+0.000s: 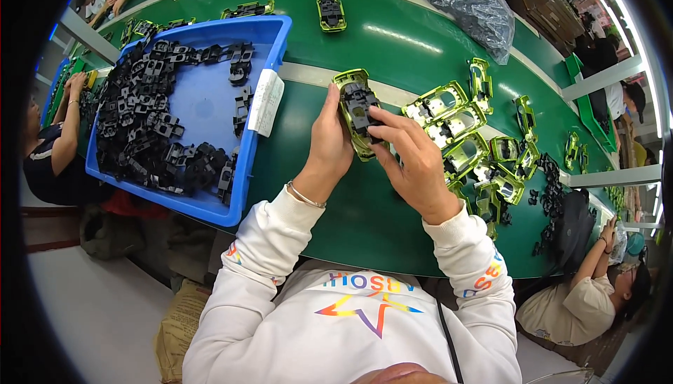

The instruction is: The person assembles toy cars by fitting black interior pieces into the car shells by hand and placing the assembled cars onto the conveyor belt.

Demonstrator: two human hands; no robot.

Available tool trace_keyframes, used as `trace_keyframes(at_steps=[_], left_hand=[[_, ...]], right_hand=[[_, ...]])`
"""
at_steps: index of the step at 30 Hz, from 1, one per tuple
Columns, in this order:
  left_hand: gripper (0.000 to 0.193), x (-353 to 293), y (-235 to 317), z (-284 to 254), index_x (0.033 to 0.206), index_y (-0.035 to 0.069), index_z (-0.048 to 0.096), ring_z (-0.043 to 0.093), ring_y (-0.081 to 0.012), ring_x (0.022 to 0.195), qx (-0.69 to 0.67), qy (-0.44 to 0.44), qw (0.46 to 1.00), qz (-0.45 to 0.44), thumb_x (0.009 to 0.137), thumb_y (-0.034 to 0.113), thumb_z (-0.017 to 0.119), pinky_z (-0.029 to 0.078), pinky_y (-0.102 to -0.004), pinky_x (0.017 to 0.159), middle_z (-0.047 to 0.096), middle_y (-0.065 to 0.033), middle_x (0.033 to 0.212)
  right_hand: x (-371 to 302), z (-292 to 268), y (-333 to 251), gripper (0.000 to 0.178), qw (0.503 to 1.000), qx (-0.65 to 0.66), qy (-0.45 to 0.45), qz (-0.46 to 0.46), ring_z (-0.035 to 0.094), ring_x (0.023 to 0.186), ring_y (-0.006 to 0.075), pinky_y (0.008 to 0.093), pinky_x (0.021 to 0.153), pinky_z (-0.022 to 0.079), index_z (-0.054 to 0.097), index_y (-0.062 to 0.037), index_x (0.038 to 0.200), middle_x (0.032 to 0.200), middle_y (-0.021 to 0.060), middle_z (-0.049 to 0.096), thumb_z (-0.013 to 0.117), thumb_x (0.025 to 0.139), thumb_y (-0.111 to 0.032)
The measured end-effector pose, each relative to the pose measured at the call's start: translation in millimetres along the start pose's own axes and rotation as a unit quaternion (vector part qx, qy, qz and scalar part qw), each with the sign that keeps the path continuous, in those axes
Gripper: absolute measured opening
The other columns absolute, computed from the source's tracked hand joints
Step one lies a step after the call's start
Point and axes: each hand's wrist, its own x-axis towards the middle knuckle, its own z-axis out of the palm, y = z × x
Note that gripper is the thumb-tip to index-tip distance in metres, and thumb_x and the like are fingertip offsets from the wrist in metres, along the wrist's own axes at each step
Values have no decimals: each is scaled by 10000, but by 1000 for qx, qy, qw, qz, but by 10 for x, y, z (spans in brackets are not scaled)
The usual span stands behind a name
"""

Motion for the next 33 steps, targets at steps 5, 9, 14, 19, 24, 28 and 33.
trace_keyframes(at_steps=[5,9,14,19,24,28,33], left_hand=[[504,-22,50,34,1319,26,507,660,-293,1063,4,-5,1000,-17,1114,419,269,553,-435,950,644,-155,1141],[509,-17,27,9,1322,25,508,663,-304,1061,5,-5,1000,-27,1112,425,274,553,-439,945,648,-159,1136],[500,-69,68,120,1295,27,525,665,-273,1015,0,-2,999,-48,1110,431,297,556,-409,897,653,-140,1097],[498,-101,97,158,1259,29,540,670,-249,969,10,7,998,-61,1105,447,317,563,-386,853,652,-125,1047],[535,-87,73,106,1355,18,508,676,-294,1025,18,-11,998,-64,1110,434,279,572,-424,903,663,-168,1181],[532,-82,65,79,1350,16,511,677,-287,1011,31,-6,997,-67,1111,431,280,572,-414,893,666,-164,1172],[498,-83,42,85,1321,15,526,676,-235,991,58,-24,996,-57,1108,413,318,569,-364,855,671,-142,1161]], right_hand=[[-46,-38,-16,280,999,19,27,20,704,1027,314,370,812,586,686,-14,1045,1241,156,689,777,786,38],[-42,17,-21,260,999,0,31,12,712,987,308,374,789,590,704,-14,1013,1224,154,696,793,771,23],[-39,23,-28,293,998,-56,10,-31,705,961,303,369,774,588,692,-14,1012,1215,129,689,800,739,-4],[-37,-32,19,306,995,-79,-5,-67,704,965,299,373,769,584,700,-12,1004,1232,128,688,808,718,-4],[-46,-41,51,281,995,-77,4,-59,698,961,276,366,756,554,704,-43,999,1243,99,690,806,737,-43],[-5,-90,-12,233,992,-117,-19,-43,691,978,232,351,780,505,703,-76,975,1243,49,698,797,762,-85],[-8,-116,-87,154,984,-170,-51,-23,655,1060,233,358,877,471,660,-83,952,1236,49,696,719,821,-136]])
